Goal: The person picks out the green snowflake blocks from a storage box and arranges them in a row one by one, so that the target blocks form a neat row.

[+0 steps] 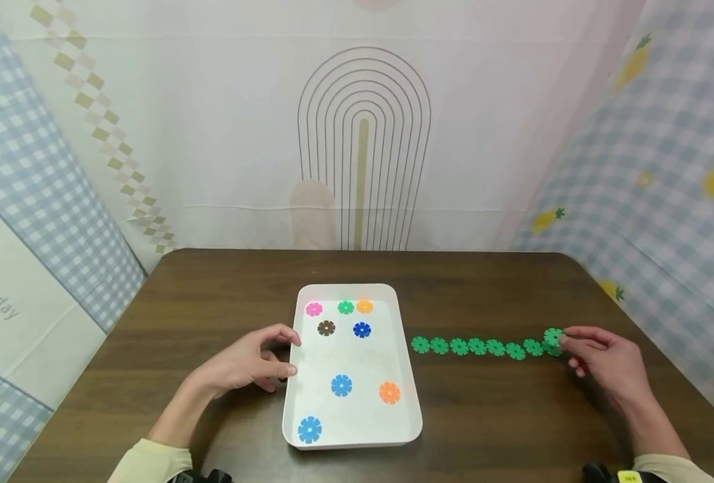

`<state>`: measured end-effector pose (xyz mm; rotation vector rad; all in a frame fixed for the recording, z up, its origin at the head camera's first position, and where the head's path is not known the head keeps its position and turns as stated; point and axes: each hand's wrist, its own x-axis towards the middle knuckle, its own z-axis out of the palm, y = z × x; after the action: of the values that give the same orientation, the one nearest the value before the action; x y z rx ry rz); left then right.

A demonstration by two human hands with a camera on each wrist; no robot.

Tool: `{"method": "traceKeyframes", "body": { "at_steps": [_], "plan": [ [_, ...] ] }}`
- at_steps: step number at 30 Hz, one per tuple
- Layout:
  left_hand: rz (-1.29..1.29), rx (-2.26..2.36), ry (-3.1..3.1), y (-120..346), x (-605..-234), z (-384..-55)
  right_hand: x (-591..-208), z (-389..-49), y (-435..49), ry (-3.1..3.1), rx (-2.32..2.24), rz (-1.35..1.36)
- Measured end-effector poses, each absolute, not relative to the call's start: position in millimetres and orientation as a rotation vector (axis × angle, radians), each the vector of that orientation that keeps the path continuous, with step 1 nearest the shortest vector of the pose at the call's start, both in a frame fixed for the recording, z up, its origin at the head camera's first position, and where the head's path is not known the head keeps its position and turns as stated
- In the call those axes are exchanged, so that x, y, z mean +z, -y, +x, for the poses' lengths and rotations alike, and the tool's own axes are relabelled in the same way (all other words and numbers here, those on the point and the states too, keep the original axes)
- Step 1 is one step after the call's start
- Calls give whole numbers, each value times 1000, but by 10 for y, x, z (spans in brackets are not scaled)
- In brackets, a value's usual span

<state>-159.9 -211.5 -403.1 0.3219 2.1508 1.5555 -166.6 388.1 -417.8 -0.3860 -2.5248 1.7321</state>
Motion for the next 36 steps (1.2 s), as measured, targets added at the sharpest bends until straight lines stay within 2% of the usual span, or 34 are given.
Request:
{"method": "traceKeyframes", "body": {
  "at_steps": [12, 36],
  "plan": [
    [319, 1547, -2159, 2116, -4007, -1612, -4256, -1665, -3994, 2392, 1575, -621],
    [318, 1542, -2156, 2116, -4045, -1606, -4321, -1636, -4038, 2608, 1300, -719]
  ]
}}
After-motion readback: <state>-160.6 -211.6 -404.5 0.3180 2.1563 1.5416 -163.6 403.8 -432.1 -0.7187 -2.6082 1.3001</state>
